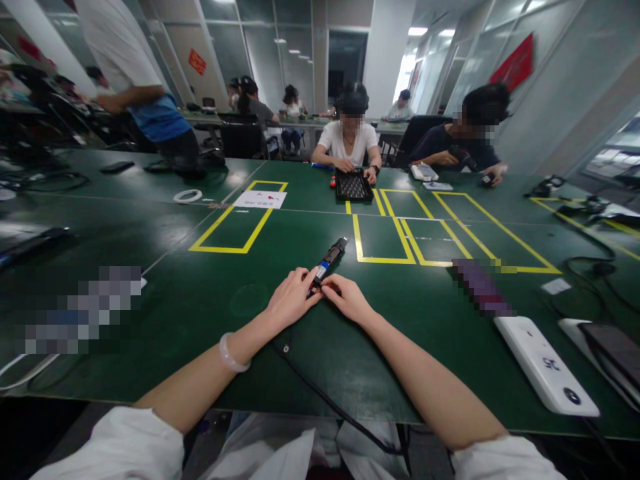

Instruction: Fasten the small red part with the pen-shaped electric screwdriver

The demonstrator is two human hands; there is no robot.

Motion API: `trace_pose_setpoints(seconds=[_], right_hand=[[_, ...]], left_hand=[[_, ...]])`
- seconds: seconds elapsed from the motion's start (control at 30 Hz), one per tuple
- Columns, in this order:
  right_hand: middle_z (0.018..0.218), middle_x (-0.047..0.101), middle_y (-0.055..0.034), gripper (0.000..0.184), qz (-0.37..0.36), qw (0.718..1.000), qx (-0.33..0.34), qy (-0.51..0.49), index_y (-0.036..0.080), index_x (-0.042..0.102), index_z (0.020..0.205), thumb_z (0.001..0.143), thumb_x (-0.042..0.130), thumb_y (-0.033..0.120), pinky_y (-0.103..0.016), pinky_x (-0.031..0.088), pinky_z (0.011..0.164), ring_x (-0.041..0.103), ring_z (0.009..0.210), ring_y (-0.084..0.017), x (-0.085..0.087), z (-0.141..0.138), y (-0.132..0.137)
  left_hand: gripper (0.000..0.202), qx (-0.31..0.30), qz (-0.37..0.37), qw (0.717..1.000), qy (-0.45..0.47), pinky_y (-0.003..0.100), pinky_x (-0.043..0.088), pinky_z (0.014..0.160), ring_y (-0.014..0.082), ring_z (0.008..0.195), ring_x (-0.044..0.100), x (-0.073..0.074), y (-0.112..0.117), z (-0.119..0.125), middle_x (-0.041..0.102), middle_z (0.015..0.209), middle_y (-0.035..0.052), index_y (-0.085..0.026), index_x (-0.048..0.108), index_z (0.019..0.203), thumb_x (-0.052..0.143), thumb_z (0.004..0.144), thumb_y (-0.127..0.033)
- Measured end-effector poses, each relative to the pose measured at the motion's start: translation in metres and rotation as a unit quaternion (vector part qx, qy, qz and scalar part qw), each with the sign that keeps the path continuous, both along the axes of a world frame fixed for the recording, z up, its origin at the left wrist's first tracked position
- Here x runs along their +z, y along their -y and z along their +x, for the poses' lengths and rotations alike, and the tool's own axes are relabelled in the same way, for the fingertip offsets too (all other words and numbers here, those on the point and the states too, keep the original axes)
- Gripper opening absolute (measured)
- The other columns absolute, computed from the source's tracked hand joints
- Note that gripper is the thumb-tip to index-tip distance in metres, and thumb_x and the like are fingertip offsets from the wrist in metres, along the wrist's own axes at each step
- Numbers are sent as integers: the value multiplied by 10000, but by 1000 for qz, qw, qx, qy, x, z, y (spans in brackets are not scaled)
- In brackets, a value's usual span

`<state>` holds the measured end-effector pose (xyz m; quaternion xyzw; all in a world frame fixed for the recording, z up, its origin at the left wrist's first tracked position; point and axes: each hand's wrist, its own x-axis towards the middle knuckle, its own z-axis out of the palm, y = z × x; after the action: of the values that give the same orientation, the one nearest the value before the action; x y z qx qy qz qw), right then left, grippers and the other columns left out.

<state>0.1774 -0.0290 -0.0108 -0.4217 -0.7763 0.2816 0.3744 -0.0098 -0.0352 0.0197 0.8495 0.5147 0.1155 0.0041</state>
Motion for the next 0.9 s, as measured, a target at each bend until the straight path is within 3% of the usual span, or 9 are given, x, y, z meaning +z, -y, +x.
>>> trace_pose_setpoints(seconds=[0.13,0.27,0.57,0.9], right_hand=[[848,664,-23,140,3,1000,-2,13,189,637,928,928,523,270,-261,467,741,607,767,-148,0,4,-1],[862,665,-24,133,6,1000,-2,24,189,637,936,925,525,261,-259,465,751,609,772,-143,2,5,0],[834,656,-22,117,11,999,2,42,183,639,895,916,536,234,-252,446,729,594,757,-138,2,5,-1],[829,650,-21,116,18,999,5,51,180,638,885,913,536,228,-247,432,709,583,745,-135,2,5,-1]], left_hand=[[579,21,16,999,-19,353,463,846,254,1022,519,-1,-11,-7,498,1189,121,-220,345,1436,477,918,-444],[583,87,7,996,-33,363,460,848,269,1025,517,-1,-31,-25,493,1207,132,-224,362,1426,473,911,-473],[612,239,-20,970,-41,432,433,897,344,1122,495,-1,-77,-108,486,1245,189,-185,410,1402,419,897,-531],[579,346,3,938,-23,498,421,851,408,1114,494,-1,-88,-180,496,1267,244,-170,477,1336,427,886,-530]])
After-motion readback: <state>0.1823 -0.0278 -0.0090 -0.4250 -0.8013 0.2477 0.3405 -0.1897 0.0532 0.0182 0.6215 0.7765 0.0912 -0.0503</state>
